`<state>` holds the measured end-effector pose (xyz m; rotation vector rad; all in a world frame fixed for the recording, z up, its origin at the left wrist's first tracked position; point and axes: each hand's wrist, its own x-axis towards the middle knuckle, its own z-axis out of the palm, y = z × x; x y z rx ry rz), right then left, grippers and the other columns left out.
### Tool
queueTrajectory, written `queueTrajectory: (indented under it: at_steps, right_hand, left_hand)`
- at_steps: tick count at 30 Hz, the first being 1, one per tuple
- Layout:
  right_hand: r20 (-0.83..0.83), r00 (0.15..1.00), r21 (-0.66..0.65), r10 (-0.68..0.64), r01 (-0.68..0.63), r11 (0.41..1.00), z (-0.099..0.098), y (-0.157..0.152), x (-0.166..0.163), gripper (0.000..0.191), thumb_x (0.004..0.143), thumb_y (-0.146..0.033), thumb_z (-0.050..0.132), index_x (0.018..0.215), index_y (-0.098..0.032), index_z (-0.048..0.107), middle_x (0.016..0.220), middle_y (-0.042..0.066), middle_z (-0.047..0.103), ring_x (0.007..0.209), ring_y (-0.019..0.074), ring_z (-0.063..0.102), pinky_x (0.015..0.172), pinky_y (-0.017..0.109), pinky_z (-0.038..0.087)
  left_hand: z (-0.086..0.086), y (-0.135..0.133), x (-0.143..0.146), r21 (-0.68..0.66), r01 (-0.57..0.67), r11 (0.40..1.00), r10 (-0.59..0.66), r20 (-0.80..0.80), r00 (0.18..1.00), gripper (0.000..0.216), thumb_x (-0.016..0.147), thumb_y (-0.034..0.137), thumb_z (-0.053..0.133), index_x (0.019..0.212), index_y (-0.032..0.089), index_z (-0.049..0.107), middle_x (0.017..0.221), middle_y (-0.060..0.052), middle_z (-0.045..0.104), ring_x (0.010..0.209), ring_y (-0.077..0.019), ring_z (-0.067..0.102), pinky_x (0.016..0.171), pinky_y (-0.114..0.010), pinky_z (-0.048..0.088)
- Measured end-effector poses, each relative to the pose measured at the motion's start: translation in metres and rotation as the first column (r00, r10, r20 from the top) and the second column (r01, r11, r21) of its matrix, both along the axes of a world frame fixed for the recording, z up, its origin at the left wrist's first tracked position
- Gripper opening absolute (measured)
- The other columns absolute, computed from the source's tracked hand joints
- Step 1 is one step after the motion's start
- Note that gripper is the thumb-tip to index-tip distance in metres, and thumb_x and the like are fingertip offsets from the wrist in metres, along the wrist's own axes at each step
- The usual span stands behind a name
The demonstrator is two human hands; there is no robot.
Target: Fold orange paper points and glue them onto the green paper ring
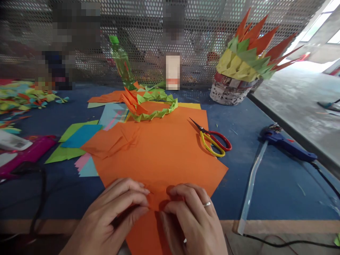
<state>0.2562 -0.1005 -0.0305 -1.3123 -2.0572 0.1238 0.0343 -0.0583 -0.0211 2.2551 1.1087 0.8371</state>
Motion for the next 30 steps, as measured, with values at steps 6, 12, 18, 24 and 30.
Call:
queueTrajectory:
  at_steps: [6,12,18,24,30]
  right_hand:
    - [0.038,0.999,0.007,-0.033,0.033,0.999,0.001,0.003,-0.001,0.011,0.090,-0.016,0.067,0.098,-0.024,0.069,0.109,0.006,0.070,0.102,0.0176,0.067,0.083,0.028,0.058]
    - [0.039,0.997,0.001,-0.065,0.065,0.998,0.001,0.004,-0.005,0.008,0.090,-0.017,0.066,0.092,-0.024,0.067,0.107,0.006,0.071,0.100,0.0181,0.067,0.078,0.028,0.058]
    - [0.059,0.995,0.006,-0.078,0.078,0.997,-0.001,0.004,-0.006,0.007,0.087,-0.019,0.068,0.091,-0.025,0.066,0.106,0.005,0.070,0.098,0.0179,0.068,0.076,0.027,0.058]
    - [0.054,0.993,0.030,-0.102,0.101,0.994,-0.003,0.004,-0.009,0.010,0.084,-0.018,0.069,0.091,-0.025,0.065,0.106,0.005,0.070,0.098,0.0182,0.068,0.076,0.028,0.057]
    - [0.062,0.992,0.038,-0.109,0.107,0.994,-0.006,0.005,-0.008,0.014,0.083,-0.018,0.070,0.093,-0.026,0.063,0.107,0.004,0.069,0.098,0.0179,0.067,0.076,0.029,0.055]
  left_hand:
    - [0.001,-0.001,0.002,0.012,-0.024,1.000,0.025,-0.010,1.000,0.014,0.100,0.015,0.055,0.090,0.022,0.061,0.096,-0.001,0.065,0.092,-0.0166,0.064,0.080,-0.029,0.050]
    - [0.000,-0.004,0.007,0.029,-0.069,0.997,0.069,0.006,0.998,0.013,0.097,0.013,0.056,0.087,0.021,0.058,0.093,-0.001,0.064,0.088,-0.0167,0.063,0.076,-0.030,0.048]
    - [-0.001,-0.005,0.012,0.064,-0.098,0.993,0.098,0.004,0.995,0.014,0.096,0.013,0.057,0.084,0.021,0.056,0.089,-0.001,0.063,0.086,-0.0173,0.061,0.075,-0.032,0.047]
    - [-0.001,-0.004,0.014,0.054,-0.120,0.991,0.123,-0.037,0.992,0.015,0.097,0.013,0.057,0.085,0.021,0.057,0.088,-0.001,0.063,0.083,-0.0176,0.060,0.074,-0.032,0.046]
    - [-0.001,-0.006,0.015,0.044,-0.121,0.992,0.123,-0.035,0.992,0.016,0.098,0.012,0.056,0.084,0.021,0.055,0.088,0.000,0.061,0.082,-0.0167,0.059,0.073,-0.031,0.045]
